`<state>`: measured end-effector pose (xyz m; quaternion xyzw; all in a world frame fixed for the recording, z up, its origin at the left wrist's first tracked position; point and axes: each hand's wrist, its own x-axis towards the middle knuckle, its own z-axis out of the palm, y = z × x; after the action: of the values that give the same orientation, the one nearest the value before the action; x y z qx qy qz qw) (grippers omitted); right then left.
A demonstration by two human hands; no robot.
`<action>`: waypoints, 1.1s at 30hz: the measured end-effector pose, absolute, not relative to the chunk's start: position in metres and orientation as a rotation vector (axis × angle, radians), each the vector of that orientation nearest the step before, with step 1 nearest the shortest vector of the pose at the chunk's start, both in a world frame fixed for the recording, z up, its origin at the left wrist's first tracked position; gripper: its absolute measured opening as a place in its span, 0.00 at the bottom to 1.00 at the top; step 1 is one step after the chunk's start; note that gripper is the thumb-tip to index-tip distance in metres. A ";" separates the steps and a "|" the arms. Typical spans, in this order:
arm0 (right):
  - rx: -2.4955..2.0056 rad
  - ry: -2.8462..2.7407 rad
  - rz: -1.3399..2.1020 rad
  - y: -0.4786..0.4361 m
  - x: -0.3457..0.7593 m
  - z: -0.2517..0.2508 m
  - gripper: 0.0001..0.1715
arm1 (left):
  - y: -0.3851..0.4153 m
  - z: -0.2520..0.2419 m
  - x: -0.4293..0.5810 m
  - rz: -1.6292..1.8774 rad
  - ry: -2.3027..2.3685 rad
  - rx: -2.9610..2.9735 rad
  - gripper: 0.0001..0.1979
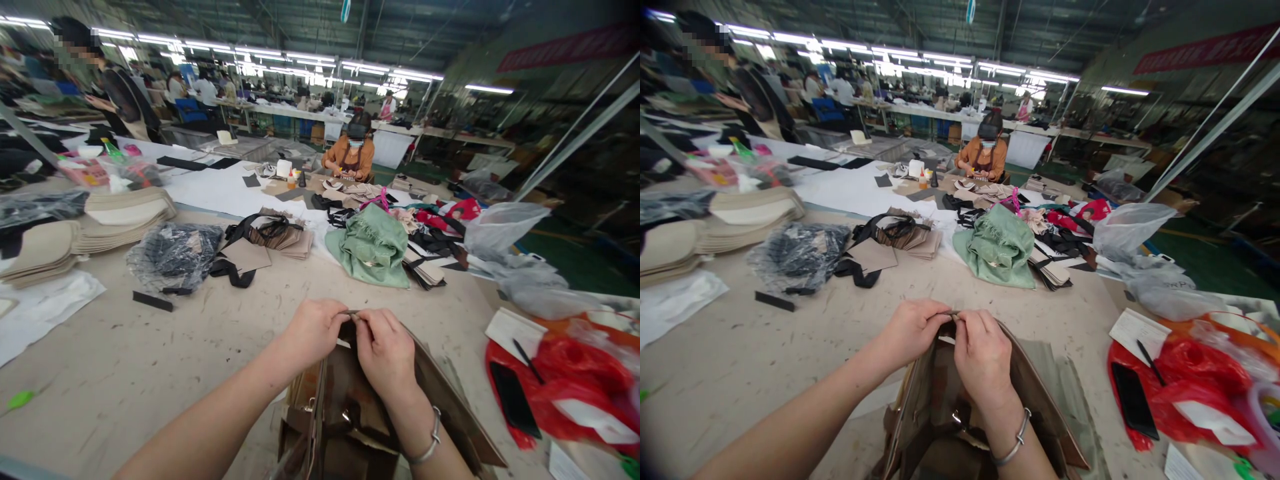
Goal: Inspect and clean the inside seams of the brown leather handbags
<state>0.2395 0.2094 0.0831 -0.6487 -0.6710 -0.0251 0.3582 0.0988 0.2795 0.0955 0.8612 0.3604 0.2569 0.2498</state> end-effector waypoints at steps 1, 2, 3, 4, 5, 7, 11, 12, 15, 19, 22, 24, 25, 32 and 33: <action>-1.669 -1.730 -0.071 0.209 0.239 0.083 0.08 | 0.280 0.095 0.099 0.700 0.975 2.362 0.11; -1.660 -1.728 -0.079 0.209 0.238 0.082 0.08 | 0.280 0.096 0.098 0.703 0.966 2.381 0.11; -1.649 -1.727 -0.087 0.209 0.238 0.081 0.09 | 0.279 0.096 0.098 0.704 0.955 2.404 0.11; -1.638 -1.723 -0.095 0.209 0.237 0.080 0.09 | 0.279 0.096 0.098 0.703 0.945 2.429 0.11; -1.631 -1.719 -0.101 0.208 0.237 0.080 0.09 | 0.278 0.096 0.097 0.696 0.937 2.454 0.11; -1.636 -1.715 -0.109 0.208 0.236 0.078 0.09 | 0.277 0.096 0.095 0.666 0.922 2.499 0.11; -1.702 -1.713 -0.099 0.209 0.235 0.080 0.08 | 0.280 0.098 0.093 0.598 0.901 2.550 0.10; -1.714 -1.711 -0.085 0.210 0.235 0.081 0.07 | 0.282 0.099 0.092 0.583 0.888 2.556 0.09; -1.707 -1.675 -0.011 0.210 0.237 0.087 0.06 | 0.288 0.101 0.093 0.547 0.838 2.567 0.08; -1.579 -1.552 0.224 0.203 0.246 0.096 0.16 | 0.289 0.102 0.095 0.566 0.863 2.532 0.10; -1.609 -1.558 0.176 0.196 0.254 0.100 0.23 | 0.286 0.102 0.096 0.595 0.906 2.478 0.11; -1.695 -1.626 -0.031 0.194 0.258 0.101 0.21 | 0.283 0.102 0.097 0.611 0.913 2.457 0.11; -1.719 -1.668 -0.123 0.194 0.259 0.101 0.21 | 0.282 0.102 0.098 0.616 0.915 2.449 0.10; -1.748 -1.817 -0.228 0.205 0.264 0.099 0.20 | 0.280 0.101 0.099 0.644 0.903 2.446 0.10; -1.746 -1.831 -0.212 0.206 0.264 0.099 0.19 | 0.280 0.101 0.099 0.641 0.902 2.451 0.10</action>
<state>0.2641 0.2055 0.0988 -0.6566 -0.6888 -0.0798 0.2969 0.0986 0.2802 0.1006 0.8882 0.3268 0.2322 0.2243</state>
